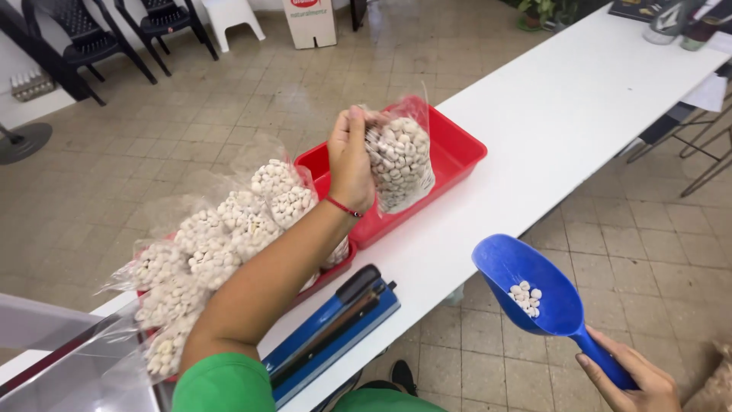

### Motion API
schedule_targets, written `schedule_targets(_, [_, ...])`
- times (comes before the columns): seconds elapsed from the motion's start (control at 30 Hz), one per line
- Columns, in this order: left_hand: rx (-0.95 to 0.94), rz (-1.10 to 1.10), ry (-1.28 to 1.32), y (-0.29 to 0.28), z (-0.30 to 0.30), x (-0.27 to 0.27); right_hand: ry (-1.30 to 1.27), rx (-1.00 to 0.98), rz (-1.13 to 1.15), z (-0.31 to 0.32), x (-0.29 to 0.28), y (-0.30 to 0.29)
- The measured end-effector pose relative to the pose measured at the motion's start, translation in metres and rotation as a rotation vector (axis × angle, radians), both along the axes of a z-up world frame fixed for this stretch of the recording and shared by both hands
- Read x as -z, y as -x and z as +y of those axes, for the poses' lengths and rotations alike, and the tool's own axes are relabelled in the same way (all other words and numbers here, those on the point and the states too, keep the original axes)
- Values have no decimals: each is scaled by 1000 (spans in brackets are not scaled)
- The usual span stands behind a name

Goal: Scooping white beans from a large sack into small plastic bags and weighing them on a digital scale.

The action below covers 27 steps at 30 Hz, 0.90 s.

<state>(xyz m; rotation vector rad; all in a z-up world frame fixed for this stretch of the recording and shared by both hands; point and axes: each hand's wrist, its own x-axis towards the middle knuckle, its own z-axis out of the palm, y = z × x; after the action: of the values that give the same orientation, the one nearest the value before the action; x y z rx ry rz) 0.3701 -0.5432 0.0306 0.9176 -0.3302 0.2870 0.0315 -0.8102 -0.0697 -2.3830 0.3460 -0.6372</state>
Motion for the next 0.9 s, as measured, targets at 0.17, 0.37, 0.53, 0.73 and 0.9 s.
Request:
schedule_targets(0.17, [-28, 244, -235, -28, -1, 41, 5, -132, 26, -35, 14, -57])
schedule_targets(0.37, [10, 638, -448, -39, 28, 110, 30, -292, 98, -64, 26, -118])
schedule_targets(0.53, [-92, 422, -1010, -26, 56, 89, 57, -417, 160, -83, 23, -165])
schedule_targets(0.73, [-301, -180, -2061, -28, 65, 92, 31, -524, 178, -83, 8, -202])
schedule_targets(0.9, [-303, 28, -1674, -32, 44, 70, -34, -544, 235, -90, 11, -213])
